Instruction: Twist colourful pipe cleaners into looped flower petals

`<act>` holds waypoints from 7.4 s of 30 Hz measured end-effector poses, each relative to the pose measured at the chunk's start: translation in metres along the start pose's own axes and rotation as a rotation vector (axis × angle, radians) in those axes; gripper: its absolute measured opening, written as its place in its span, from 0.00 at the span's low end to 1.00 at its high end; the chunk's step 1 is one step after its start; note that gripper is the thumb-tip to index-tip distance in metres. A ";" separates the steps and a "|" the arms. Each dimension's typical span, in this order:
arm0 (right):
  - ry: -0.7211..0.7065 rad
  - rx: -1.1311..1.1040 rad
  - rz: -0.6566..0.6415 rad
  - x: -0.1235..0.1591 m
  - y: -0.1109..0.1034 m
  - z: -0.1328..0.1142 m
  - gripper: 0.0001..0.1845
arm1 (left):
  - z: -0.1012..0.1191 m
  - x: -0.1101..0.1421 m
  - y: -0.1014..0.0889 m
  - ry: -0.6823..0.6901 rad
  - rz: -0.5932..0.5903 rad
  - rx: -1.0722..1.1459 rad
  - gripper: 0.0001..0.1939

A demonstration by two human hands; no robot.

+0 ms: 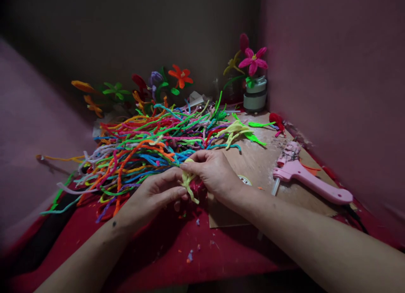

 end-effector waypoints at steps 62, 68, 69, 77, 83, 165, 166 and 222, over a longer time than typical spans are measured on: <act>0.128 -0.252 -0.102 0.000 0.010 0.006 0.10 | -0.006 -0.002 -0.013 -0.006 0.048 0.050 0.11; 0.082 -0.179 -0.099 0.003 0.011 0.008 0.14 | -0.002 0.001 -0.009 0.008 -0.011 -0.045 0.11; 0.069 -0.182 -0.094 0.003 0.011 0.008 0.15 | -0.002 0.001 -0.007 0.008 -0.026 -0.040 0.11; 0.087 -0.130 -0.168 0.007 0.018 0.010 0.13 | 0.000 -0.001 -0.019 0.056 0.149 0.025 0.10; 0.121 -0.043 -0.100 0.010 0.015 0.016 0.13 | 0.001 -0.002 -0.027 0.092 0.240 -0.037 0.10; 0.129 0.168 -0.241 0.014 0.024 0.027 0.08 | -0.008 -0.006 -0.028 0.076 0.177 0.216 0.06; 0.135 0.175 -0.246 0.013 0.024 0.028 0.07 | -0.008 -0.006 -0.028 0.075 0.183 0.225 0.06; 0.132 0.357 -0.226 0.020 0.024 0.032 0.08 | -0.012 -0.003 -0.030 -0.001 0.164 0.145 0.10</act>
Point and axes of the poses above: each hand's wrist, its own x-axis away from the middle knuckle, its own y-axis out of the palm, z = x × y, the point moved 8 cm from there along -x, towards the middle knuckle, and after that the axes turned 7 degrees about z, right-handed, at the moved point
